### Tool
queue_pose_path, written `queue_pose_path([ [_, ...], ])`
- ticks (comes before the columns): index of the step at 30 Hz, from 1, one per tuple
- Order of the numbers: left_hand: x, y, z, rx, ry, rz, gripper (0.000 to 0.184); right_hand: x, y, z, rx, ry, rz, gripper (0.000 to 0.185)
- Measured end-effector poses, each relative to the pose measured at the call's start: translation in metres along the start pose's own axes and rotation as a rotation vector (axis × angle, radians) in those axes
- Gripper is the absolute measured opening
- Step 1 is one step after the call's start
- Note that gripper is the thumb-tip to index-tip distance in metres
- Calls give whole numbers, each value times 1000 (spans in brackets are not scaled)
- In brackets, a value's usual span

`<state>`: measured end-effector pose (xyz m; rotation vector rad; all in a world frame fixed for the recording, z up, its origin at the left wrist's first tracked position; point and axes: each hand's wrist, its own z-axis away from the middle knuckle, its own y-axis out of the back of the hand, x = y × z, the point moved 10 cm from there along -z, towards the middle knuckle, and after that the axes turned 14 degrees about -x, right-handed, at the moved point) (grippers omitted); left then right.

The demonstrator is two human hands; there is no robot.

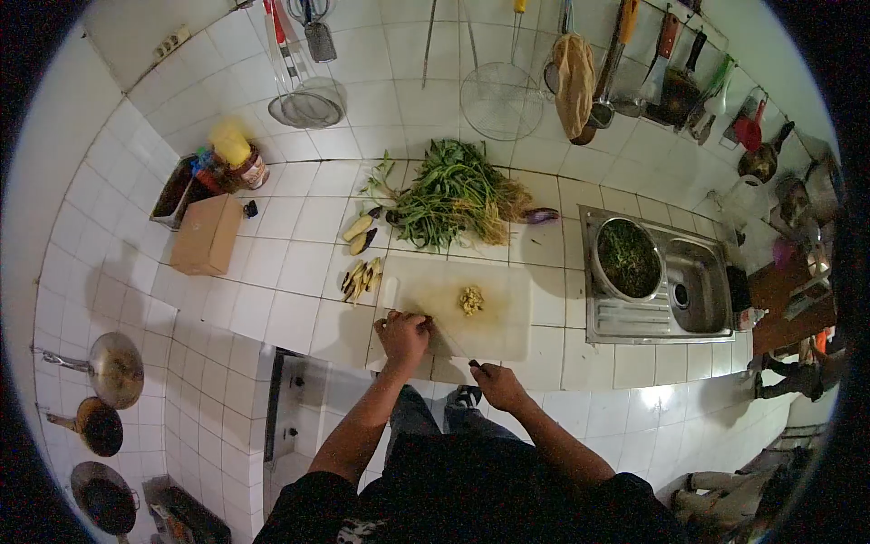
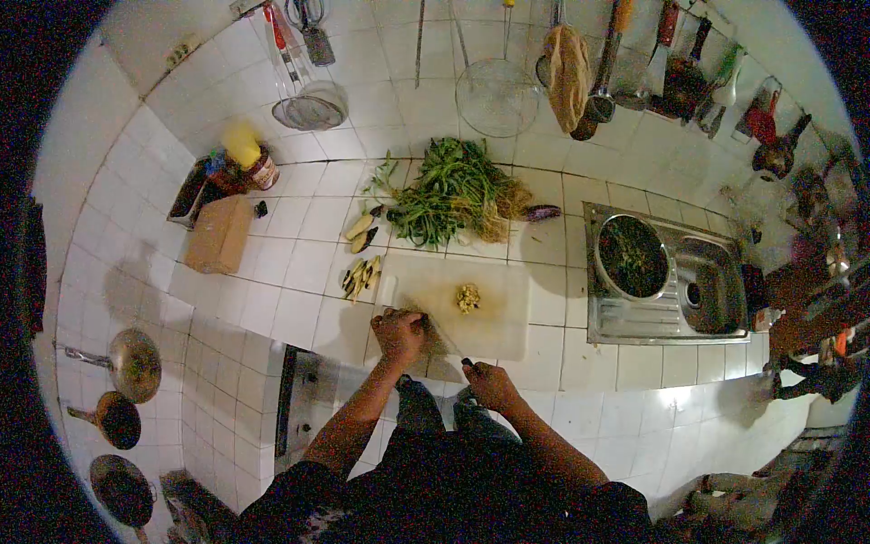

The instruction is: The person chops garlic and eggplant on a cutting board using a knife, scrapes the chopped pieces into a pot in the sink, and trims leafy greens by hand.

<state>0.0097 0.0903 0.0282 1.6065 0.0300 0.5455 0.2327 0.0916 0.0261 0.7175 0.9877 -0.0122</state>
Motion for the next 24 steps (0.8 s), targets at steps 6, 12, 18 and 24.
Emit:
queue_pose_path([
  [6, -2, 2, -2, 16, -11, -11, 19, 22, -15, -9, -87, -192, -117, 50],
  [12, -15, 7, -4, -53, 136, 69, 18, 22, -5, -15, -58, -165, -89, 49],
  [18, -33, 6, -7, -117, 271, 154, 31, 3, -10, -3, -145, -88, -32, 48],
  [24, -30, 10, -9, -152, 260, 151, 26, 23, -10, -17, -65, -179, -81, 48],
])
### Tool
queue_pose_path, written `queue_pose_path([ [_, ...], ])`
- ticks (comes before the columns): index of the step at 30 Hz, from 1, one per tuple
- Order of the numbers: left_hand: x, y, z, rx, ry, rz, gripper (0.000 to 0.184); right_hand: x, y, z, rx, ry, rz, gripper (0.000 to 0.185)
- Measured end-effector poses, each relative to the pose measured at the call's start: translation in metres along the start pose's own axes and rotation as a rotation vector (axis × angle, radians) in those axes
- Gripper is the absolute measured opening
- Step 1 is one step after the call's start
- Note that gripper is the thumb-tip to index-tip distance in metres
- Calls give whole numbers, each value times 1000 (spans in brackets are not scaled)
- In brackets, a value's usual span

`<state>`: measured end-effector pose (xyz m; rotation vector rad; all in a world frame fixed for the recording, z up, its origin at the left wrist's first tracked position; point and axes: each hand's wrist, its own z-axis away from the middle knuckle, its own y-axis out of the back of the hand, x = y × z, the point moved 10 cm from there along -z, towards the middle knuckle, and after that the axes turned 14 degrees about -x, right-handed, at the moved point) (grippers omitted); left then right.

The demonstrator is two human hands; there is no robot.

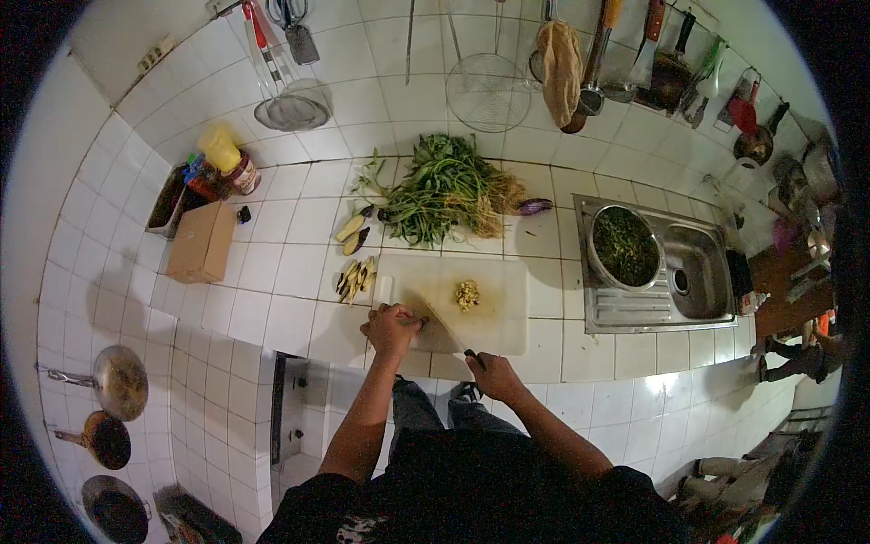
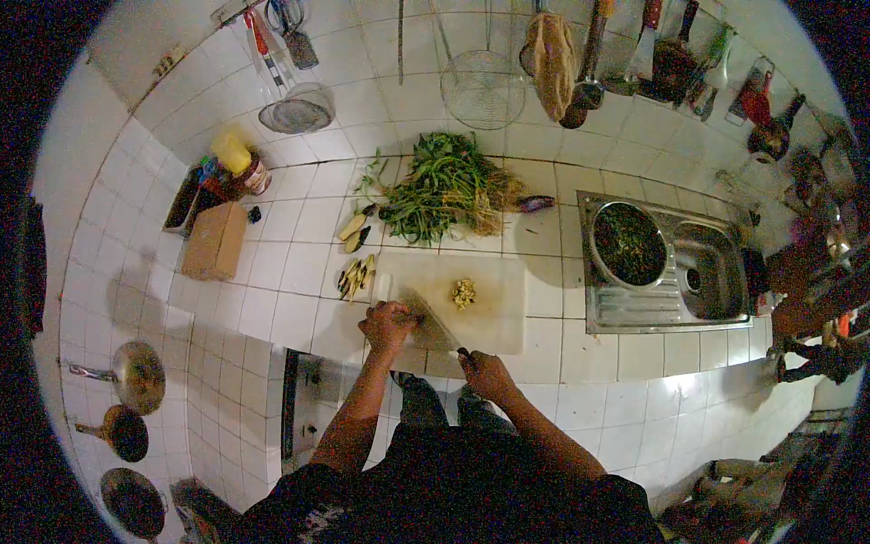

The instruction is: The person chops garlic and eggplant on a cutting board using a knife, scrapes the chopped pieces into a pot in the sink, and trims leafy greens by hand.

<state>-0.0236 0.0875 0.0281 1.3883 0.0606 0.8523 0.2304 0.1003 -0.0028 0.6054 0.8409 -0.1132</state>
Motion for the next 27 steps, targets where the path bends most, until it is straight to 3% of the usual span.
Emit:
queue_pose_path([
  [4, -8, -13, -1, 89, -86, -58, 19, 8, 2, -4, -13, 13, -4, 50],
  [6, 3, -9, 10, 227, -265, -37, 15, 11, 0, 3, -36, -16, -32, 50],
  [13, 3, -12, 17, 232, -284, -107, 22, 3, -11, 23, -115, -13, -83, 52],
  [27, 22, -8, 14, 143, -341, -122, 13, 5, -12, 17, -99, -49, -38, 53],
])
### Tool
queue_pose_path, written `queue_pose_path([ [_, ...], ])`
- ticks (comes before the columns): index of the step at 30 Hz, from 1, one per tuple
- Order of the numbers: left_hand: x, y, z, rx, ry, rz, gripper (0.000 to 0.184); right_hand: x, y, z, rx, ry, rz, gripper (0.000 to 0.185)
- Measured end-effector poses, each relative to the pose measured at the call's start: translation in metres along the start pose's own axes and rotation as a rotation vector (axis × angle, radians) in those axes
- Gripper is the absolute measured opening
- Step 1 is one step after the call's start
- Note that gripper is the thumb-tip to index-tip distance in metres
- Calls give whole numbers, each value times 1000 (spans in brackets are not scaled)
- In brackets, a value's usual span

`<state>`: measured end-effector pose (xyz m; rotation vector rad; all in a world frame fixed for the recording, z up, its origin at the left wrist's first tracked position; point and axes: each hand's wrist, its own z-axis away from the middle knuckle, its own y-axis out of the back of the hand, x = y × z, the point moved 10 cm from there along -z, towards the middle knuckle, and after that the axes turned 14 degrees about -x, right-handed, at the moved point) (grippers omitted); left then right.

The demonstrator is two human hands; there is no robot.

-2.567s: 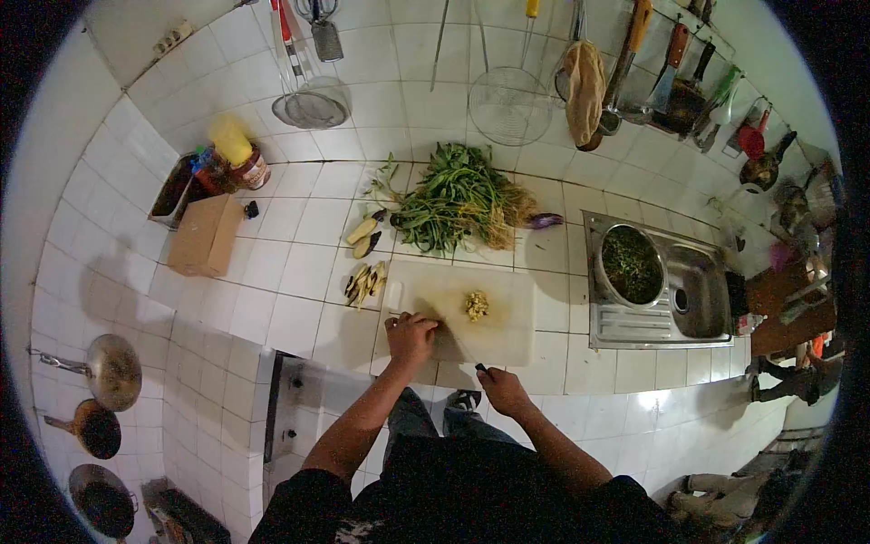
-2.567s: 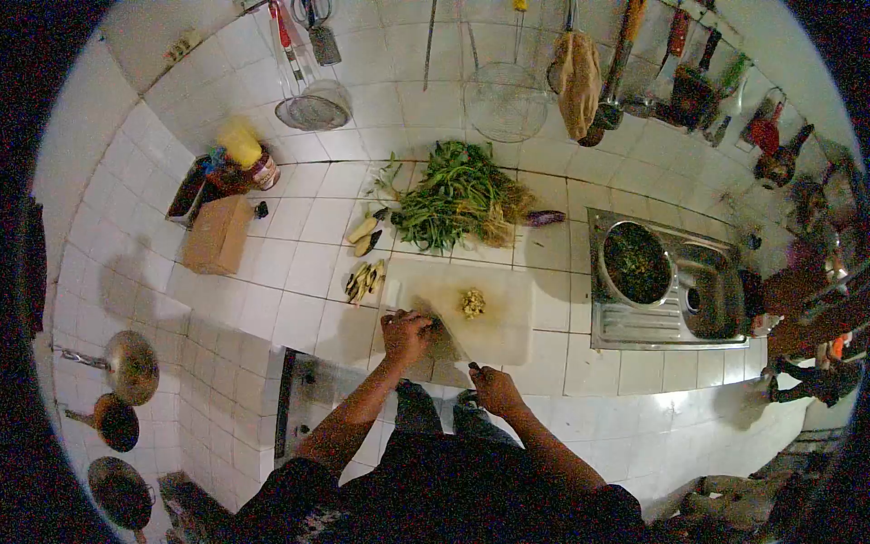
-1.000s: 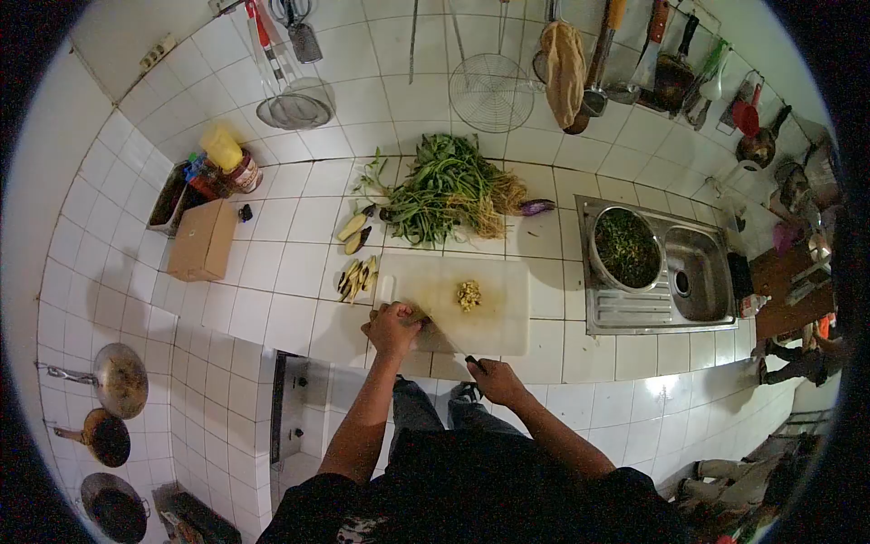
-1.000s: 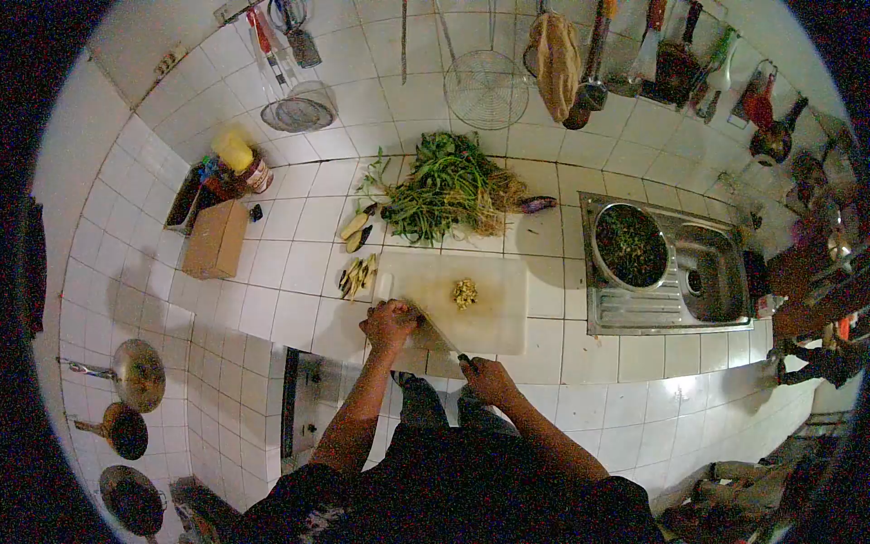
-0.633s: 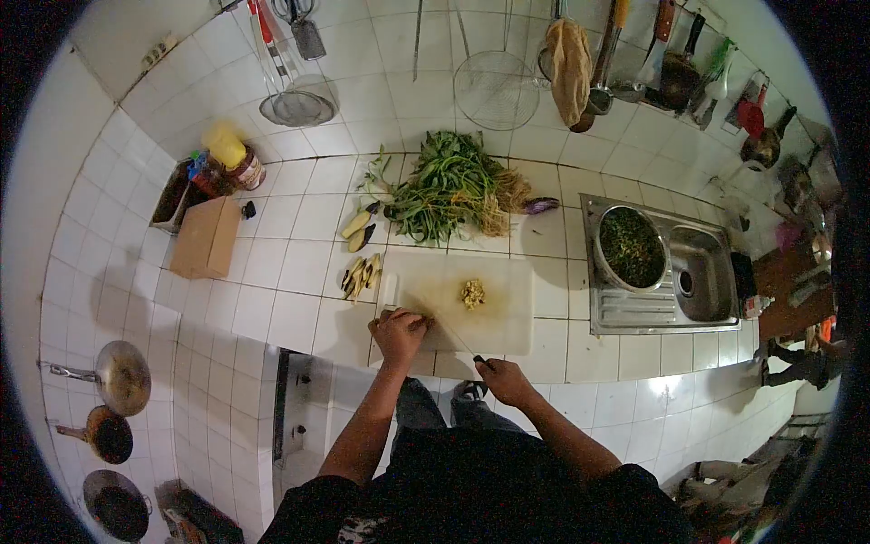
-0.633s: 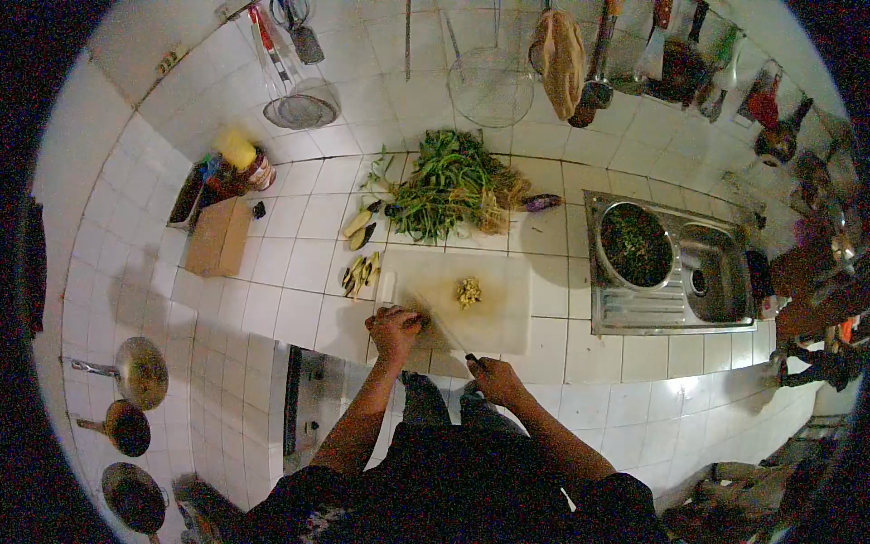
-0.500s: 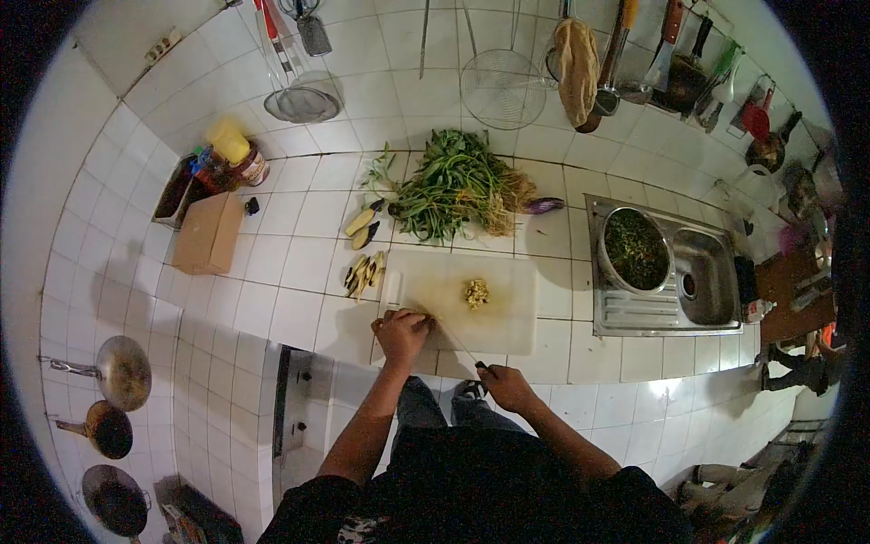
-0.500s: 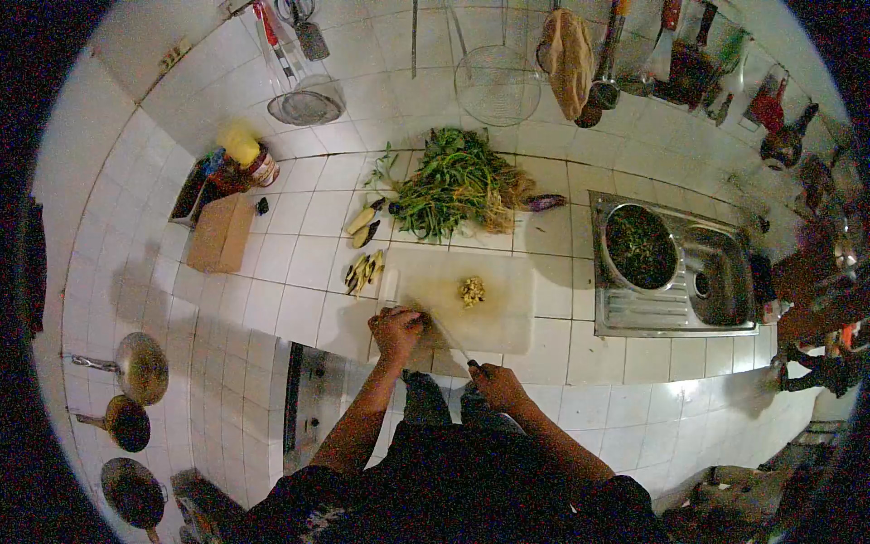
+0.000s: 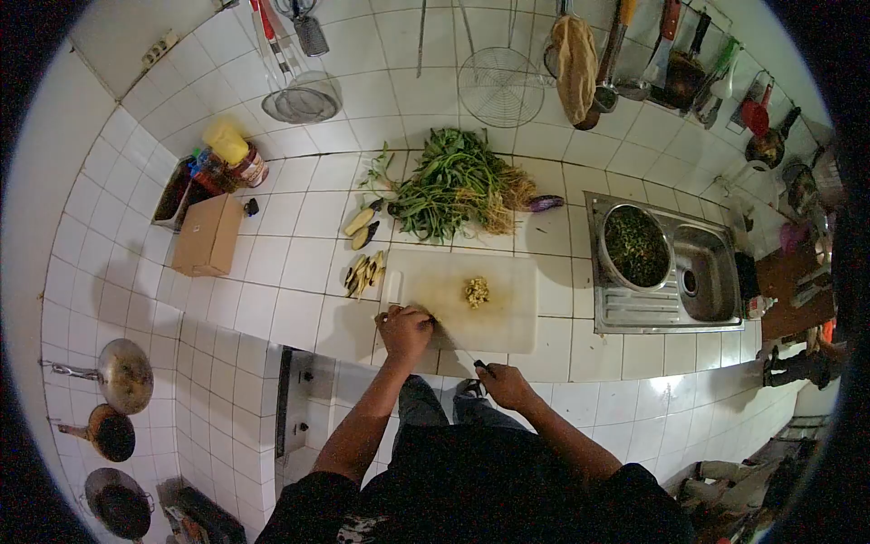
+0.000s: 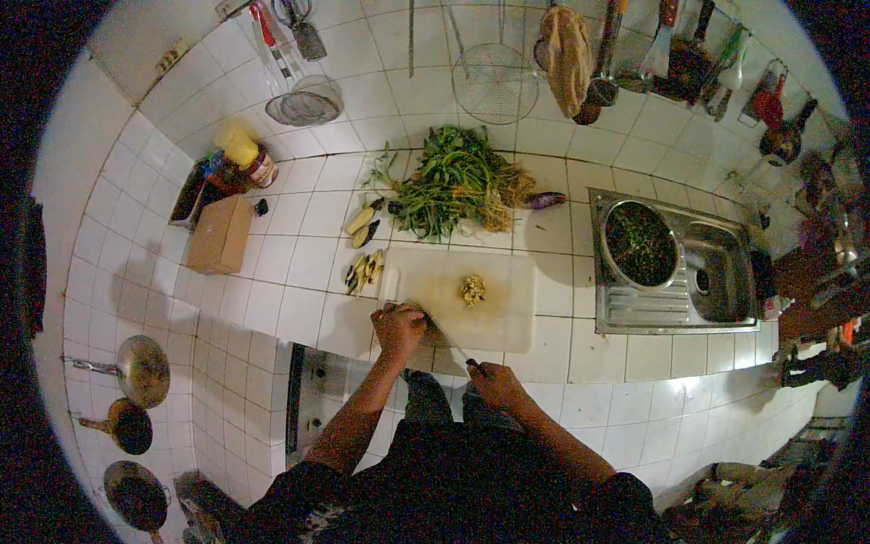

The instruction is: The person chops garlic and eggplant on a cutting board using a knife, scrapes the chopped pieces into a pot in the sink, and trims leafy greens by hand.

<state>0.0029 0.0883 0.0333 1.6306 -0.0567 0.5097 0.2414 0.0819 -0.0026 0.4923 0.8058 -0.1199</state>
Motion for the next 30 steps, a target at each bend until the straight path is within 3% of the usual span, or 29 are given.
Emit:
queue_pose_path([
  [8, 5, -2, 6, -19, -117, -74, 17, -17, 17, 2, 104, 128, 71, 52],
  [11, 15, 10, 19, -18, -165, -100, 20, 5, 13, -2, 42, 6, -72, 49],
  [15, 14, -3, 41, -6, -234, -182, 32, 3, 10, 8, 27, 6, -65, 51],
  [21, 14, 1, 50, -10, -228, -162, 35, 21, -9, 3, 3, -25, -96, 54],
  [24, 6, 8, 51, 25, -200, -58, 33, -8, -6, 13, 23, 140, 42, 54],
  [30, -6, 8, 59, 139, -109, -55, 32, -5, -23, -7, -49, 37, -43, 56],
])
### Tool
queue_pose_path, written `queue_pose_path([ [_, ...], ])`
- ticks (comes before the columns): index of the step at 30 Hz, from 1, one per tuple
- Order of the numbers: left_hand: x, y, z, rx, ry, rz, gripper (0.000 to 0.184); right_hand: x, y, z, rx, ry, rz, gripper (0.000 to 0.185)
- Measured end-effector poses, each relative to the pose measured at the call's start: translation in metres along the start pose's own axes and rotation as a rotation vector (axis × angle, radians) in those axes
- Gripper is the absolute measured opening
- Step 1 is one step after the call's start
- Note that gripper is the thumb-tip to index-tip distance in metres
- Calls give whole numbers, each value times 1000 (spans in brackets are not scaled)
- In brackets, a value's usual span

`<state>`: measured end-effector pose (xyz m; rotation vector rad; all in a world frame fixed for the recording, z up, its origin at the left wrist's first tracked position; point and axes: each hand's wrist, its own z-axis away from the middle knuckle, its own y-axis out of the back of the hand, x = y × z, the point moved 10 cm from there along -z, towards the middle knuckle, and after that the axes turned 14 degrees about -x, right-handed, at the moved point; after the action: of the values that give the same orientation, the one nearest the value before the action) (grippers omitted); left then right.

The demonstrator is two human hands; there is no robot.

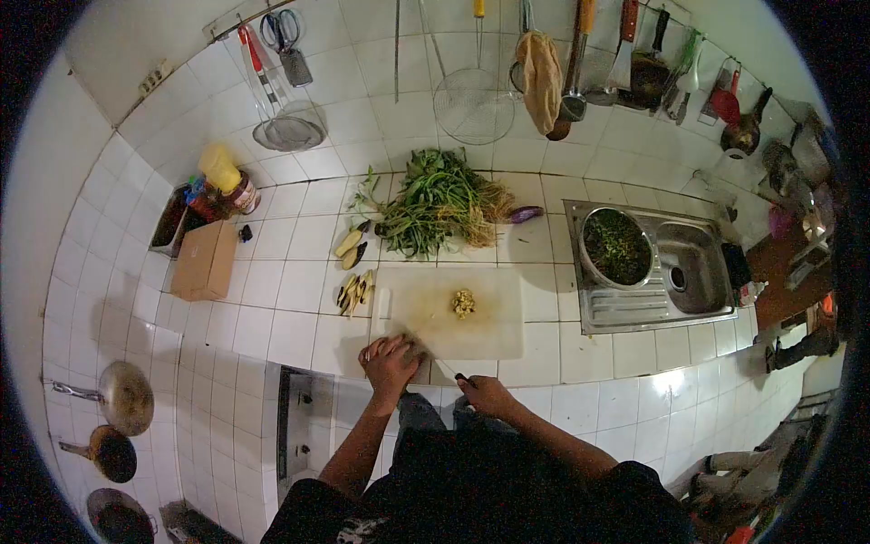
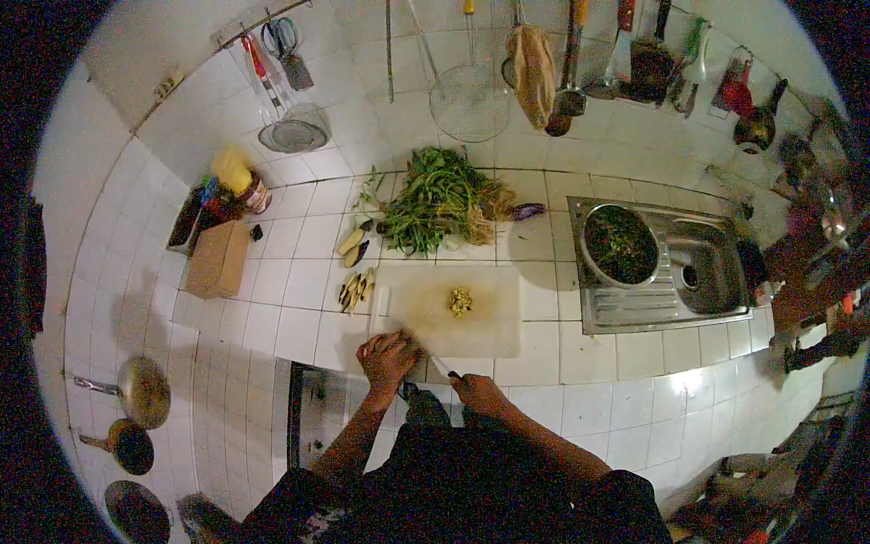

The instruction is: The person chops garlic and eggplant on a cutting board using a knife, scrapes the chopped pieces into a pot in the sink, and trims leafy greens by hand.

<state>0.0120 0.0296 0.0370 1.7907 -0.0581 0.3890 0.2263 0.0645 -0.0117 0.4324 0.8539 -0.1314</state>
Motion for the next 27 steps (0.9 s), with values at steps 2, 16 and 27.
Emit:
queue_pose_path([
  [2, 3, 1, 1, 9, 9, 17, 32, 6, -2, -10, -7, -2, 61, 57],
  [16, 24, -14, -32, -204, 171, 237, 67, -2, 70, 64, 316, -240, 244, 48],
  [27, 89, -29, -125, -305, 263, 248, 107, 21, 66, 92, 482, -276, 233, 43],
])
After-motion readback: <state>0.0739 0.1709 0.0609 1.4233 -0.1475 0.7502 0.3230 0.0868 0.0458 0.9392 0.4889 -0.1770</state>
